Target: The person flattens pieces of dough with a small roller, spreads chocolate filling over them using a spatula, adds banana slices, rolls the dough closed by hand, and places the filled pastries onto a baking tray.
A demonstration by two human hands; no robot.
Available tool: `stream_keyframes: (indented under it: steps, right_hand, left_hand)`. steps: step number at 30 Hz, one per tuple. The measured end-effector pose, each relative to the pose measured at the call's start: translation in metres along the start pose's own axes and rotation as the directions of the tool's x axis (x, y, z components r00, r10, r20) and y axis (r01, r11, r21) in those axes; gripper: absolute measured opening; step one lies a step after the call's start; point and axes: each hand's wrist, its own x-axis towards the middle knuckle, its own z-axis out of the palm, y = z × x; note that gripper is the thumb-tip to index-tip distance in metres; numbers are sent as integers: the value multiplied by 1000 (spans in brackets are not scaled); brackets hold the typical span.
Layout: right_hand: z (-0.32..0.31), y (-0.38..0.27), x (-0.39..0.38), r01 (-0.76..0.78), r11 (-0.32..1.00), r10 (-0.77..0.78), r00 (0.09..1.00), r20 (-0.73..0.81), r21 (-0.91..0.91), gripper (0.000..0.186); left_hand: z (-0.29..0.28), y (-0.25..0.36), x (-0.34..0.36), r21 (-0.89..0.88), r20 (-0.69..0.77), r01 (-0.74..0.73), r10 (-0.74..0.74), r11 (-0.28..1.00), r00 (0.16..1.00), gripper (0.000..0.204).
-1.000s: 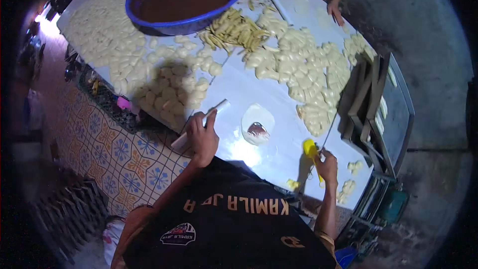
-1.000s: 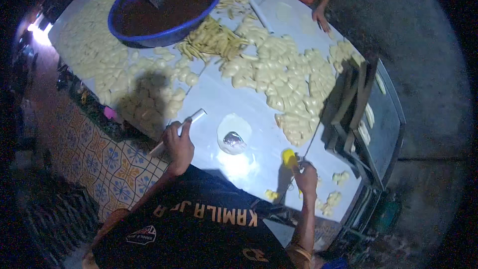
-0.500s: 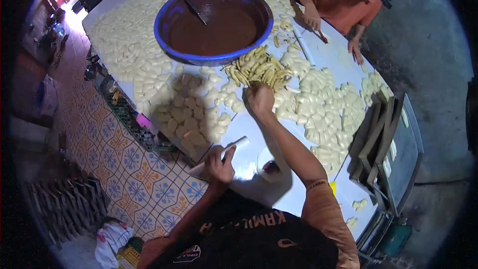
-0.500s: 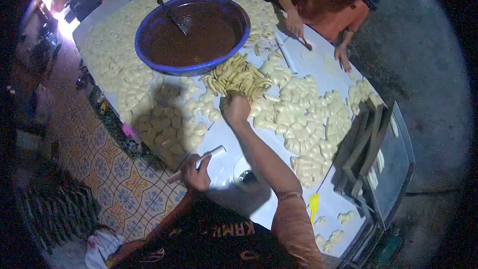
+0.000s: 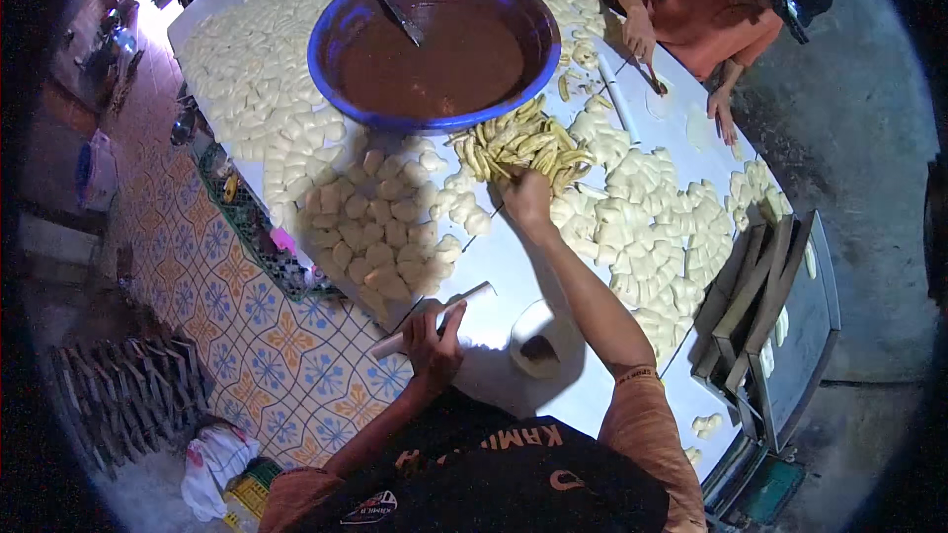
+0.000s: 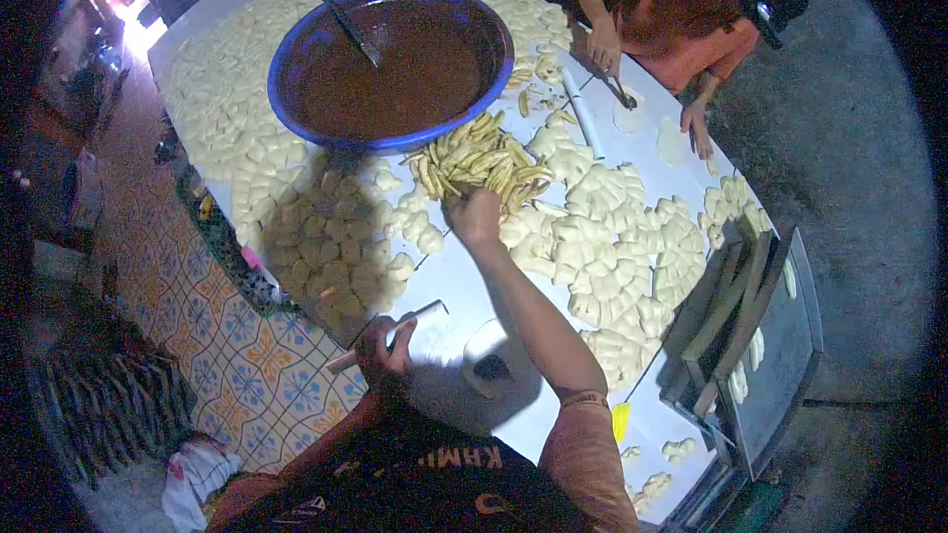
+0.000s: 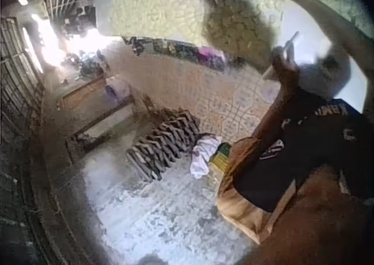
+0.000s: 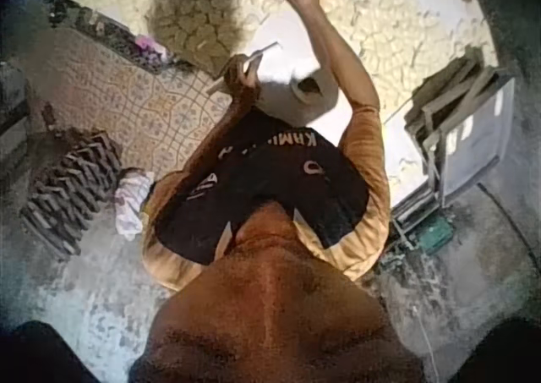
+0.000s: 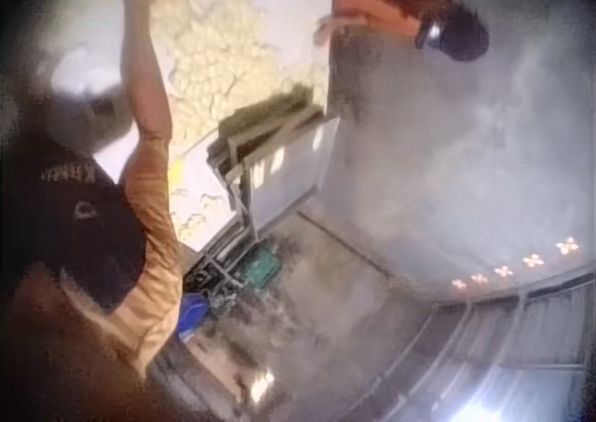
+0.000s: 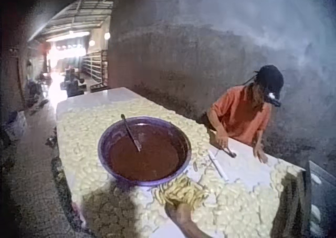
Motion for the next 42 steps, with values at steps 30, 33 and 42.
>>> stream_keyframes:
  steps: [30, 33, 42]
  right_hand:
    - [-144, -34, -161, -192, 964, 139, 953, 269, 182, 39]
    - [-142, -34, -203, -257, 935, 199, 951, 236, 245, 34]
    - [-119, -15, -261, 5, 998, 0, 997, -75, 65, 52]
  left_hand:
    - [-11, 10, 20, 161, 163, -237, 211, 958, 964, 53]
    - [4, 14, 28, 95, 137, -299, 285, 950, 949, 53]
    - [28, 44, 38, -246, 192, -560, 606, 791, 772, 40]
